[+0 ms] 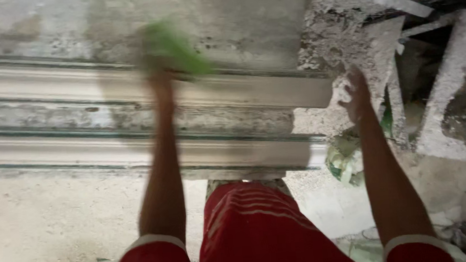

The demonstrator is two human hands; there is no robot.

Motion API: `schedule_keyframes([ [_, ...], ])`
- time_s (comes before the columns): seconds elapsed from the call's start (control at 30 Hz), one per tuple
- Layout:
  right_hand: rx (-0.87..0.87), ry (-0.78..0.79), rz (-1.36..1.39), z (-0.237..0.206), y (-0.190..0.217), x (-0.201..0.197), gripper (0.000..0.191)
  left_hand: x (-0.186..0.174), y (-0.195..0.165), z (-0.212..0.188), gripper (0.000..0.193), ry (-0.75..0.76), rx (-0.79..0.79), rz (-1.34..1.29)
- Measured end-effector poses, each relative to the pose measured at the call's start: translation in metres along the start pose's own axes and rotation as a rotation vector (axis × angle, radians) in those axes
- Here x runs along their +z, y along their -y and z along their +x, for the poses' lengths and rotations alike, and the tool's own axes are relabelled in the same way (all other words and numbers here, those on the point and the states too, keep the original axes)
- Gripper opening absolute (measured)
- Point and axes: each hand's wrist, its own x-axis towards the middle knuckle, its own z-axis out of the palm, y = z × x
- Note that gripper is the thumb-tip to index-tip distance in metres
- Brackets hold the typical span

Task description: The person cleans long white plaster mold strips laid on a dusty workshop table. They scrape dried plaster residue from the grooves with a small handheld scraper, brush the strips with a green brush, wipe them by hand, and finally scrub the surface with an orange sponge.

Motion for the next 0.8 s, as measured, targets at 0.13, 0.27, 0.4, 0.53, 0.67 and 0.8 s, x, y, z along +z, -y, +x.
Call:
schedule_keyframes([
  [0.13, 0.012, 0.077, -0.002, -0.005, -0.002, 0.004, 0.075, 0.071, -0.012, -0.051, 0.051, -0.032, -0.208, 0.041],
  [0.27, -0.039, 0.150, -0.108, -0.012, 0.015, -0.004, 0.076, 0.294, -0.059, -0.161, 0.051, 0.610, -0.120, 0.030],
  [0.4, -0.124, -0.033, -0.349, -0.022, 0.031, -0.044, 0.080, 0.306, -0.068, -0.138, 0.052, 0.634, 0.018, -0.033],
  [0.53, -0.193, 0.090, -0.160, -0.025, 0.019, -0.072, 0.085, 0.194, -0.052, -0.059, 0.052, 0.146, 0.092, -0.055],
  [0.67, -0.111, 0.175, -0.085, -0.024, 0.000, -0.064, 0.087, 0.227, -0.061, -0.078, 0.053, 0.120, -0.139, 0.032],
  [0.8, -0.178, 0.263, -0.080, -0.038, 0.005, -0.056, 0.088, 0.323, -0.087, -0.122, 0.053, 0.401, 0.098, 0.244],
])
